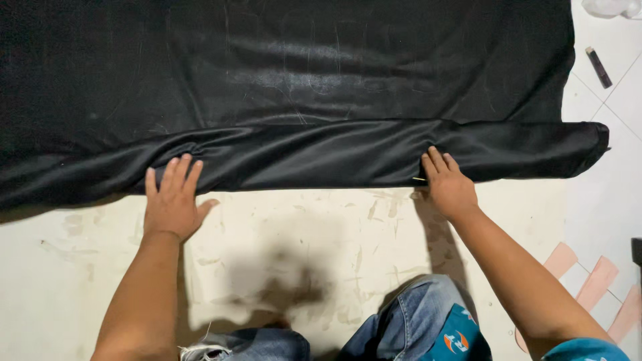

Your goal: The person sits on the floor and uses a U-shaped cardboard template to trace outlines onto a large black fabric sheet with a yellow chalk stick. They repeatedly position the template, trace the shape, and move it to new locations to create multiple pattern outlines.

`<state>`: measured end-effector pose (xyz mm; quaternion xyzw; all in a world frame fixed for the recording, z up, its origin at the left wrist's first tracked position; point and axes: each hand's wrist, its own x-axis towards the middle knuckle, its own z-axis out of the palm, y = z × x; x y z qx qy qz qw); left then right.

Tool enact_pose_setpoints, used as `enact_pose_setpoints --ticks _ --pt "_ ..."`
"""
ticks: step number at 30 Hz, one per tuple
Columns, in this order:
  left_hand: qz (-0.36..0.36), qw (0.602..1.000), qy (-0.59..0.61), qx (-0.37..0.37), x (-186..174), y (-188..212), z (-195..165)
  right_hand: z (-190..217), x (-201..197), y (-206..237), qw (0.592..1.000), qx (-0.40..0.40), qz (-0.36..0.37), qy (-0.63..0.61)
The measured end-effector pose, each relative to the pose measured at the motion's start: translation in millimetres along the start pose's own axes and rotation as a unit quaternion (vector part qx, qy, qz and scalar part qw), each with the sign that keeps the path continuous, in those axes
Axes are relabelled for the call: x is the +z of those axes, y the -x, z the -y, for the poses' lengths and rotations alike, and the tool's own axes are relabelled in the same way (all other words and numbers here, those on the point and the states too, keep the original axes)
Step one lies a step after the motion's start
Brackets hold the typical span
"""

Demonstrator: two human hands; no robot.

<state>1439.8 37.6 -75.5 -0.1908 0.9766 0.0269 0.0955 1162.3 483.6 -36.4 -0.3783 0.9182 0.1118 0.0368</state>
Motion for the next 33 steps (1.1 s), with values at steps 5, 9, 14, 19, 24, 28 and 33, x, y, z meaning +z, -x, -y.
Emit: enact_pose_setpoints --ticks 5,9,14,19,24,28,33 --pt "-0.011 0.921 -0.354 -0.160 -4.0 -18.9 47.3 -17.2 15.1 -11.8 0.992 0.095 0.081 -0.026" --pt "0.015 0.905 -0.271 -0.328 -24.4 -36.1 75.2 -24.7 9.0 -15.5 0.959 0.158 0.233 -0.034" --pt "-0.048 0.936 -0.346 -0.043 -23.3 -19.7 62.1 -21.4 -1.8 -12.5 0.975 0.115 0.189 -0.036" --pt "0.027 0.979 -0.121 -0.164 -7.7 -43.7 33.5 -12.3 3.9 -13.9 0.993 0.081 0.080 -0.020" --pt "-0.002 0.986 -0.127 -0.113 -7.3 -29.0 43.0 -13.1 4.9 10.1 0.971 0.097 0.218 0.005" --pt "0.041 0.983 -0.151 -0.098 2.3 32.0 41.8 -6.7 15.9 58.0 0.971 0.072 0.226 -0.006" --pt "0.046 0.987 -0.126 -0.090 25.3 111.1 37.6 0.0 28.0 120.4 0.962 0.095 0.252 -0.049"
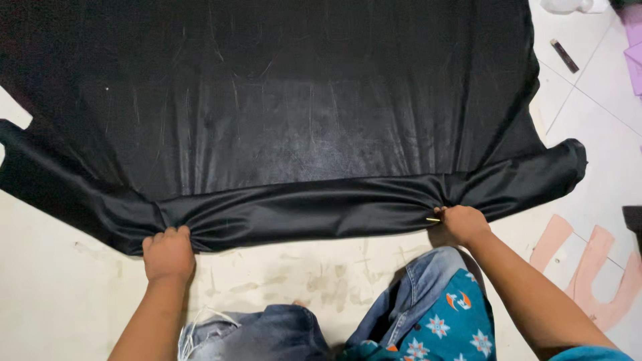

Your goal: The person sits on the floor and uses a U-shaped cardboard template to trace outlines onto a large black fabric sheet with a yellow chalk stick. They repeatedly position the template, trace the shape, and move it to new locations to create multiple pattern outlines.

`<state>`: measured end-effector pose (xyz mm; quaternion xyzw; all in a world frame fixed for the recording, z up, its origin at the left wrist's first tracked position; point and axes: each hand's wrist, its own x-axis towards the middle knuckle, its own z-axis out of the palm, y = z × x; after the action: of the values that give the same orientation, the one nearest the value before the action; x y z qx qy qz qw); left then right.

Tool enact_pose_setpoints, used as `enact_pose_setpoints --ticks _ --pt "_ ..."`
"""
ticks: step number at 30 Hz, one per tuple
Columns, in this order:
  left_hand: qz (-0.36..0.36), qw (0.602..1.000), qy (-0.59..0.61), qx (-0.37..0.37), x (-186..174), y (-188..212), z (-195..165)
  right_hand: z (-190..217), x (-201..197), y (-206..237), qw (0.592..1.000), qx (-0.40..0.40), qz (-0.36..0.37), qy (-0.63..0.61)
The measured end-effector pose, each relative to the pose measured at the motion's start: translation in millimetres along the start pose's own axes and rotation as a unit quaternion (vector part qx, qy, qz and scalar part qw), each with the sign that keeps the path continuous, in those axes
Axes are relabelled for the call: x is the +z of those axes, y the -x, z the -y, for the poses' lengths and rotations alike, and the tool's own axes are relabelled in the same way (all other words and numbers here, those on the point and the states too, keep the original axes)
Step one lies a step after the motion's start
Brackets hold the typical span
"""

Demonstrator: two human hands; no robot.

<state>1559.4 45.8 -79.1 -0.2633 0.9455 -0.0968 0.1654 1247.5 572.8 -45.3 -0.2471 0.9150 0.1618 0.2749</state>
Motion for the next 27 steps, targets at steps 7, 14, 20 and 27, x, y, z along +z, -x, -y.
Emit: enact_pose_setpoints --ticks 7,14,20,27 --pt "0.062 0.997 0.043 0.034 44.5 106.8 8.7 -16.9 31.5 42.6 0.986 0.026 0.166 -0.011" --pt "0.032 0.957 0.288 0.008 28.9 105.6 56.8 4.7 55.1 57.0 0.985 0.007 0.167 0.036" --pt "-0.241 0.784 0.331 -0.466 8.8 62.6 105.1 5.9 59.5 61.1 0.991 0.039 0.124 -0.016" --pt "-0.213 0.406 0.692 -0.557 40.6 56.3 124.0 13.2 62.3 53.8 0.989 0.042 0.138 0.027"
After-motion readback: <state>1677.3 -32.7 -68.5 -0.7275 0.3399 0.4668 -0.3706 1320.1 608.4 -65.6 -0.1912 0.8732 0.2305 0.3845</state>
